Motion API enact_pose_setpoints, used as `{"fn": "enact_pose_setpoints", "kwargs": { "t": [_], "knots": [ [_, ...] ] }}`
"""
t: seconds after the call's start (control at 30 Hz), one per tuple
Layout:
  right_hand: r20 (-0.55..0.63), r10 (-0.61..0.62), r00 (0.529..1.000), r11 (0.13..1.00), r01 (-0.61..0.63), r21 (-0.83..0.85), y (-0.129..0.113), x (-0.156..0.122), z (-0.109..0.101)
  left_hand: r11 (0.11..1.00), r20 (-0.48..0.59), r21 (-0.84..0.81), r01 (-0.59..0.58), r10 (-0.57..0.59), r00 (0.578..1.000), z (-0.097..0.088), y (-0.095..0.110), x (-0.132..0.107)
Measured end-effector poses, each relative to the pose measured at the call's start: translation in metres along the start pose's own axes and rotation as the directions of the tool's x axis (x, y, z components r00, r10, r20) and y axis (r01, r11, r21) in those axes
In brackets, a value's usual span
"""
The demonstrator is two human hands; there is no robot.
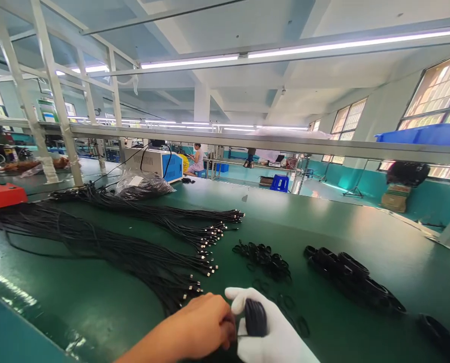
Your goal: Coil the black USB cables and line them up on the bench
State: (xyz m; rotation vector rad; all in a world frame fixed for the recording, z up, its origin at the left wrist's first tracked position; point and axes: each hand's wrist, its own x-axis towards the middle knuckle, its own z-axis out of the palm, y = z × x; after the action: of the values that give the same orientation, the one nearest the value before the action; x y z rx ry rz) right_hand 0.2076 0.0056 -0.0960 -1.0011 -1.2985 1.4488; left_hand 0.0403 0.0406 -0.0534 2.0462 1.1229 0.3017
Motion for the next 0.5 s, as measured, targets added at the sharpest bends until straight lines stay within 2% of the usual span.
{"fn": "enact_pose_setpoints", "kwargs": {
  "t": [0.07, 0.13, 0.17, 0.2, 0.27, 0.33, 0.37, 0.4, 0.47, 0.5],
  "knots": [
    [0.078, 0.012, 0.997, 0.976, -0.028, 0.215, 0.001, -0.002, 0.000, 0.996, 0.081, -0.030, 0.080, -0.077, 0.994, 0.008, 0.001, -0.003],
    [0.177, 0.004, 0.984, 0.932, -0.068, 0.355, 0.003, -0.004, -0.001, 0.955, 0.173, -0.218, 0.204, -0.168, 0.971, 0.009, 0.005, -0.005],
    [0.221, -0.015, 0.975, 0.914, -0.076, 0.398, 0.004, -0.004, -0.001, 0.903, 0.190, -0.358, 0.237, -0.178, 0.965, 0.007, 0.007, -0.006],
    [0.251, -0.040, 0.967, 0.898, -0.075, 0.433, 0.004, -0.004, -0.002, 0.827, 0.180, -0.511, 0.235, -0.164, 0.970, 0.003, 0.009, -0.007],
    [0.294, -0.100, 0.951, 0.878, -0.055, 0.476, 0.004, -0.003, -0.003, 0.646, 0.100, -0.750, 0.139, -0.096, 0.990, -0.004, 0.014, -0.010],
    [0.324, -0.107, 0.940, 0.880, -0.062, 0.470, 0.003, -0.003, -0.004, 0.529, -0.017, -0.849, 0.010, -0.046, 0.999, -0.008, 0.016, -0.013],
    [0.328, -0.080, 0.941, 0.889, -0.081, 0.451, 0.003, -0.002, -0.004, 0.523, -0.082, -0.851, -0.046, -0.047, 0.996, -0.008, 0.017, -0.014],
    [0.316, -0.040, 0.948, 0.899, -0.104, 0.425, 0.003, -0.002, -0.004, 0.561, -0.161, -0.821, -0.105, -0.052, 0.986, -0.006, 0.018, -0.015],
    [0.271, 0.059, 0.961, 0.918, -0.158, 0.363, 0.005, -0.001, -0.004, 0.732, -0.328, -0.646, -0.216, -0.011, 0.944, -0.001, 0.019, -0.016],
    [0.262, 0.101, 0.960, 0.924, -0.188, 0.333, 0.006, -0.001, -0.004, 0.826, -0.387, -0.499, -0.261, 0.057, 0.920, 0.003, 0.019, -0.016]
  ]
}}
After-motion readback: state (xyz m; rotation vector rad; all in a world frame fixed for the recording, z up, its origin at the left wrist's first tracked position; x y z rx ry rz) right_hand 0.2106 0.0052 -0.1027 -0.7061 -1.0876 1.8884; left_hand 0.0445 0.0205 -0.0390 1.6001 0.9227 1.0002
